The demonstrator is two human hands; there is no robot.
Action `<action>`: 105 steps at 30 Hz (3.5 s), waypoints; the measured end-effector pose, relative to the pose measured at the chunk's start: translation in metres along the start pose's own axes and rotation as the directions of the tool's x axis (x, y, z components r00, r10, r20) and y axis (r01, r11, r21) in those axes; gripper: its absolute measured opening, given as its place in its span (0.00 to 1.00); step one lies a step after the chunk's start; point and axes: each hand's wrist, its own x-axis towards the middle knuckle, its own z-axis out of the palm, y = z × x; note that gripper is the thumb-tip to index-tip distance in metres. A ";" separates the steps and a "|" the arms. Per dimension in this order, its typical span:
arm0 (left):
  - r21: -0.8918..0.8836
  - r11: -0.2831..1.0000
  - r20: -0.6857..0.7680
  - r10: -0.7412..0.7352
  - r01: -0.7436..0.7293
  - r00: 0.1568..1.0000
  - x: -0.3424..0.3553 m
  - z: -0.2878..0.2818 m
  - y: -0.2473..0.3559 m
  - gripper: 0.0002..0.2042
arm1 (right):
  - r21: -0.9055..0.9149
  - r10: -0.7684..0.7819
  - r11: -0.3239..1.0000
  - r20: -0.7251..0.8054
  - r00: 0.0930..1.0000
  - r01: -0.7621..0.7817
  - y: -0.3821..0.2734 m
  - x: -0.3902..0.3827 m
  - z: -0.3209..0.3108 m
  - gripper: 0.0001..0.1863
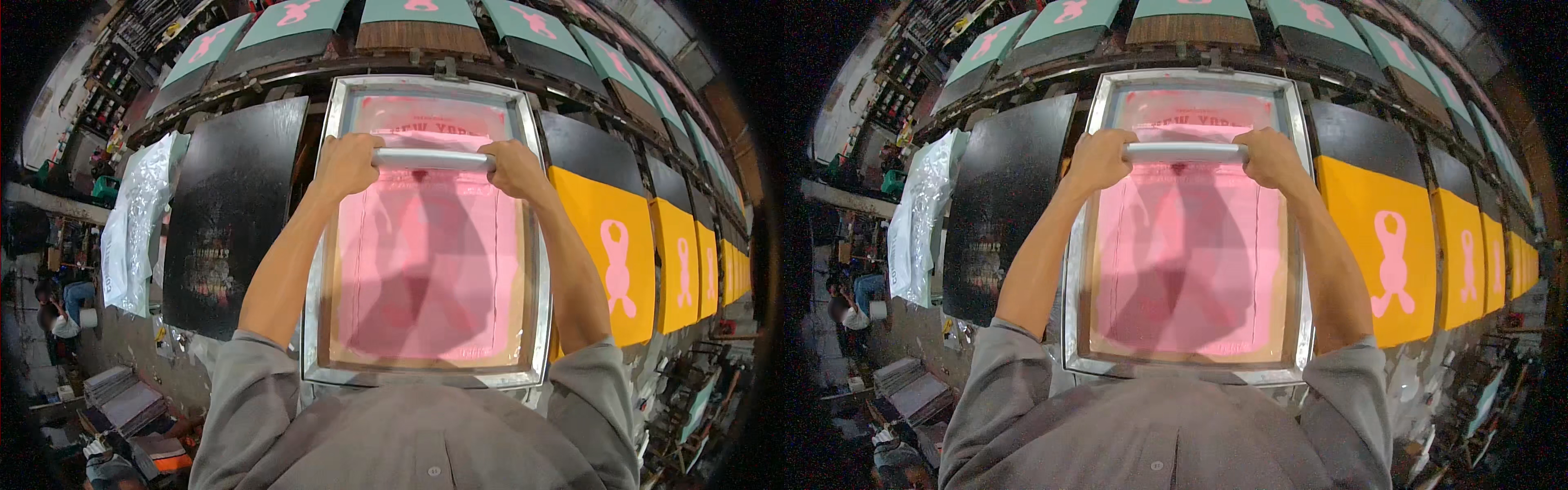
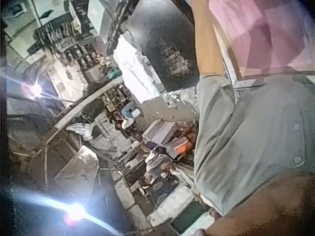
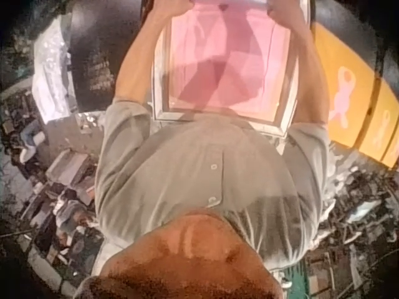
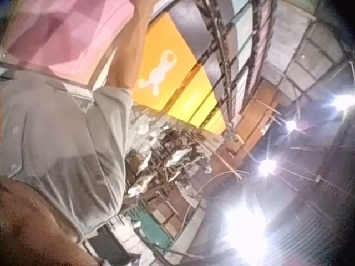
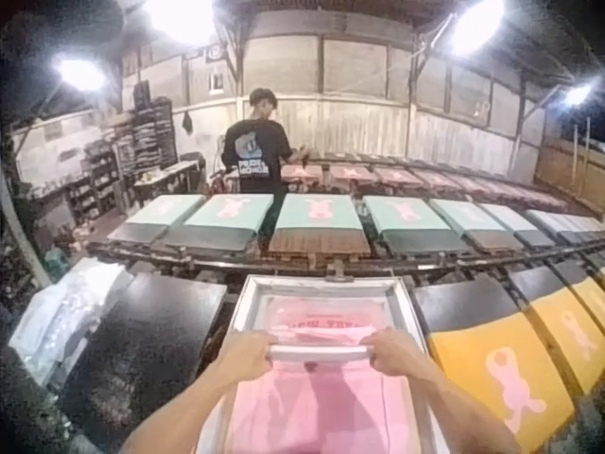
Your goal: Manually applying ink to a screen printing frame and transferring the design to fabric, then preparing more ink.
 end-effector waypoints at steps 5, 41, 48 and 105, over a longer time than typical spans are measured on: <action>-0.022 0.999 0.045 -0.022 0.023 0.999 0.020 -0.005 -0.007 0.19 | 0.051 -0.032 0.998 -0.147 0.989 0.040 0.007 0.020 -0.003 0.17; -0.186 0.976 0.222 -0.076 0.118 0.972 -0.185 -0.021 0.073 0.11 | 0.256 0.030 0.964 0.168 0.985 -0.073 -0.082 -0.183 0.008 0.17; -0.181 0.969 0.285 -0.108 0.165 0.952 -0.242 -0.027 0.095 0.16 | 0.266 0.013 0.962 0.198 0.980 -0.066 -0.107 -0.241 0.009 0.20; -0.064 0.984 -0.018 0.168 -0.169 0.986 -0.137 -0.060 0.045 0.14 | 0.134 -0.135 0.979 -0.152 0.979 0.156 -0.073 -0.153 -0.036 0.17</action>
